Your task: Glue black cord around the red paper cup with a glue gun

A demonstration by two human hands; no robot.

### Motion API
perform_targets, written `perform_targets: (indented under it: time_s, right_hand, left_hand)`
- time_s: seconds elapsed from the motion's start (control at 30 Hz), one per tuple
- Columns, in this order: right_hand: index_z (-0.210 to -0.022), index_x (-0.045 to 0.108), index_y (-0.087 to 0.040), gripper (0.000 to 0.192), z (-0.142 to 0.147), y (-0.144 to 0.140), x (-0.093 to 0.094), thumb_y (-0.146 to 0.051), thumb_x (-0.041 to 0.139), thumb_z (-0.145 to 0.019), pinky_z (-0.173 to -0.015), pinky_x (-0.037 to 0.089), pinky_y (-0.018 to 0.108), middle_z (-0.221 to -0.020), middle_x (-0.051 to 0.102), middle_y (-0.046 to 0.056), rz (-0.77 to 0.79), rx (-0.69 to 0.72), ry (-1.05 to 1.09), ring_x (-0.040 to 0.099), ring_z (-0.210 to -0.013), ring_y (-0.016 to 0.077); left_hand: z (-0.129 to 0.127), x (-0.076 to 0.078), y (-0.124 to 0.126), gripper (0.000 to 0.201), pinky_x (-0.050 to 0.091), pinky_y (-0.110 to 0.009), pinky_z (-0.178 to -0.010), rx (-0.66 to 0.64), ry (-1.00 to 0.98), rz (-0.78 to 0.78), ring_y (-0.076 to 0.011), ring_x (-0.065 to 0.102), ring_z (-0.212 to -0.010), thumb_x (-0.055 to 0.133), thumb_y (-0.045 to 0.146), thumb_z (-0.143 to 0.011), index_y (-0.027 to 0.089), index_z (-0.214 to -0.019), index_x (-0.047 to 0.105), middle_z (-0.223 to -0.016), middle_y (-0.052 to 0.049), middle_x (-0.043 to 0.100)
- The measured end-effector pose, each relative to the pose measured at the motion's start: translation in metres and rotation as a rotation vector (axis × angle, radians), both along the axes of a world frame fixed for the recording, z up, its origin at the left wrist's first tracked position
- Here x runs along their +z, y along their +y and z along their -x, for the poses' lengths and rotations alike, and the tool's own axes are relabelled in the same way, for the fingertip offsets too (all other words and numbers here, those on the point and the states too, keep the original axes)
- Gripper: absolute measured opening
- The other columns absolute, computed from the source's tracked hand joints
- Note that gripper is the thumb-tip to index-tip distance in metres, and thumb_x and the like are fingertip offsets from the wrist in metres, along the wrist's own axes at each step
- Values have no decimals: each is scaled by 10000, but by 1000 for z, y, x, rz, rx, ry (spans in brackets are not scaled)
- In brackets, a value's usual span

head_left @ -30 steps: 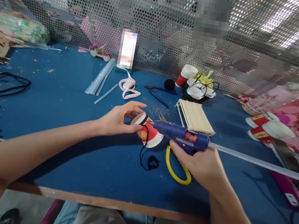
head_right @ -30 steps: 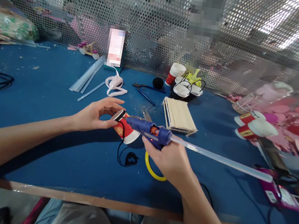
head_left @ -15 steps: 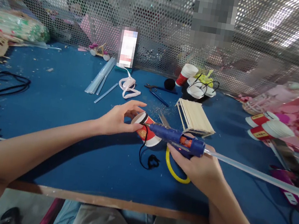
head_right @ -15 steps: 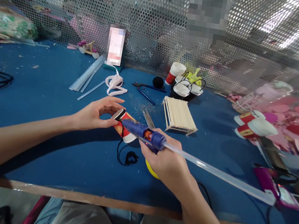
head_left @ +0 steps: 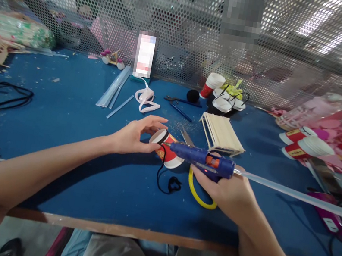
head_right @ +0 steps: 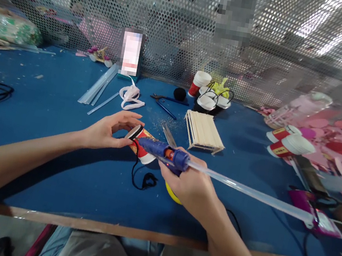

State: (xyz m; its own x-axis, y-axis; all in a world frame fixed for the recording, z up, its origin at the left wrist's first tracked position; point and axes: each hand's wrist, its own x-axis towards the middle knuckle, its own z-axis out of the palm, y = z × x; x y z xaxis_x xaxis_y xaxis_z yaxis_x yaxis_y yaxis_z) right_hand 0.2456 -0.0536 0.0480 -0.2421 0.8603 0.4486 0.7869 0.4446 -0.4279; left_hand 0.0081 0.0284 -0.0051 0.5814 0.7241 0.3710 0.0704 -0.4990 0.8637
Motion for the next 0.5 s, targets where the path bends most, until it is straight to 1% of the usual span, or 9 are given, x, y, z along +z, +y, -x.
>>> perform_targets:
  time_s: [0.13,0.3,0.4,0.5]
  right_hand:
    - [-739,666,-203,232,-3,0,4,-346,501,-817,-458,500,289,-561,632,52,3,23,-51,597,-474,179]
    - [-733,683,-197,321,-11,3,5,-343,428,-862,-468,482,291,-569,623,55,-39,161,-161,586,-495,170]
    - [-758,705,-216,352,-18,5,1,-330,394,-877,-447,444,276,-483,552,22,-53,171,-240,539,-467,155]
    - [-819,719,-238,318,-22,5,-2,-282,407,-866,-442,422,269,-395,456,-6,-68,156,-269,515,-460,159]
  left_hand:
    - [1,0,0,609,507,-396,-930,-32,-16,-13,-222,624,-1048,670,174,-720,176,-1274,415,-1164,-143,609]
    - [2,0,0,614,493,-404,-953,-50,-20,-28,-222,609,-1077,671,157,-719,200,-1277,419,-1222,-142,586]
    - [3,-1,1,619,488,-404,-960,-75,-25,-19,-228,598,-1103,671,159,-722,199,-1284,416,-1247,-149,574]
    - [3,-1,2,635,485,-398,-964,-102,-33,-17,-230,591,-1121,674,152,-720,208,-1295,412,-1255,-147,571]
